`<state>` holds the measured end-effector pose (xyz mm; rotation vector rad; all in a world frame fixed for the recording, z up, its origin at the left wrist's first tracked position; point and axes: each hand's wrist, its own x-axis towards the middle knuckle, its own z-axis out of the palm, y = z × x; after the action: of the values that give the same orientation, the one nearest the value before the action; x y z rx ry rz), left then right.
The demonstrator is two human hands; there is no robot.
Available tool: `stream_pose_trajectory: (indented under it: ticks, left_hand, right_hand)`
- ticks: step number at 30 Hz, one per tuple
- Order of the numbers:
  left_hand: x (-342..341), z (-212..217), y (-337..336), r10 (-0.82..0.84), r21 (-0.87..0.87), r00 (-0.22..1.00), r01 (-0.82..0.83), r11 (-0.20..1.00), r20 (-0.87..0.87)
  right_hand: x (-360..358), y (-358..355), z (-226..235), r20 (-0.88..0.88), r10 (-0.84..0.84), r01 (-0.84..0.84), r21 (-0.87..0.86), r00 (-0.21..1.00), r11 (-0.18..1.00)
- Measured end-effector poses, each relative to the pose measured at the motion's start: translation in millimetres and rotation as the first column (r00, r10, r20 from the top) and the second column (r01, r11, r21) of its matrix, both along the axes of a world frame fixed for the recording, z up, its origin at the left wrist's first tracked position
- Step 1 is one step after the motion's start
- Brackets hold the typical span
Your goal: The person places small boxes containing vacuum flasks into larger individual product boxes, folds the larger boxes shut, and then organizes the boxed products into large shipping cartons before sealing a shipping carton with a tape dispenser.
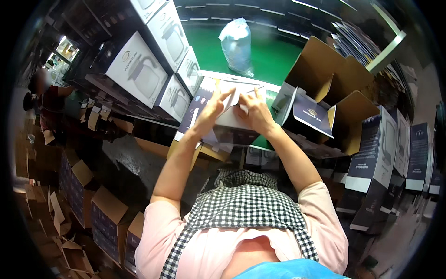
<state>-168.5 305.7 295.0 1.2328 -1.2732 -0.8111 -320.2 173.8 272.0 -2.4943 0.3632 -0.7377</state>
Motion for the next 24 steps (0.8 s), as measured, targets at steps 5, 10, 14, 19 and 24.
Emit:
stream_pose_trajectory:
  ticks: [5, 10, 14, 19, 24]
  left_hand:
    - [12, -9, -43, 0.210, 0.248, 0.792, -0.412, 0.877, 0.573]
    - [1, -5, -57, 0.142, 0.338, 0.696, -0.504, 0.795, 0.703]
    - [0, -8, -42, 0.191, 0.242, 0.579, -0.586, 0.773, 0.793]
    - [40, 62, 68, 0.398, 0.124, 0.835, -0.473, 0.872, 0.381]
    - [73, 57, 114, 0.363, 0.360, 0.911, -0.411, 0.838, 0.195]
  right_hand:
    - [-2, 13, -21, 0.347, -0.564, 0.280, 0.606, 0.749, 0.744]
    - [-32, 32, -70, 0.039, -0.629, 0.213, 0.923, 0.777, 0.321]
    - [-39, 47, -77, -0.186, -0.366, 0.035, 0.923, 0.912, -0.383]
    - [-63, 88, -45, 0.209, -0.283, -0.233, 0.971, 0.936, -0.055]
    - [-22, 72, -7, 0.443, -0.080, -0.161, 0.479, 0.893, 0.863]
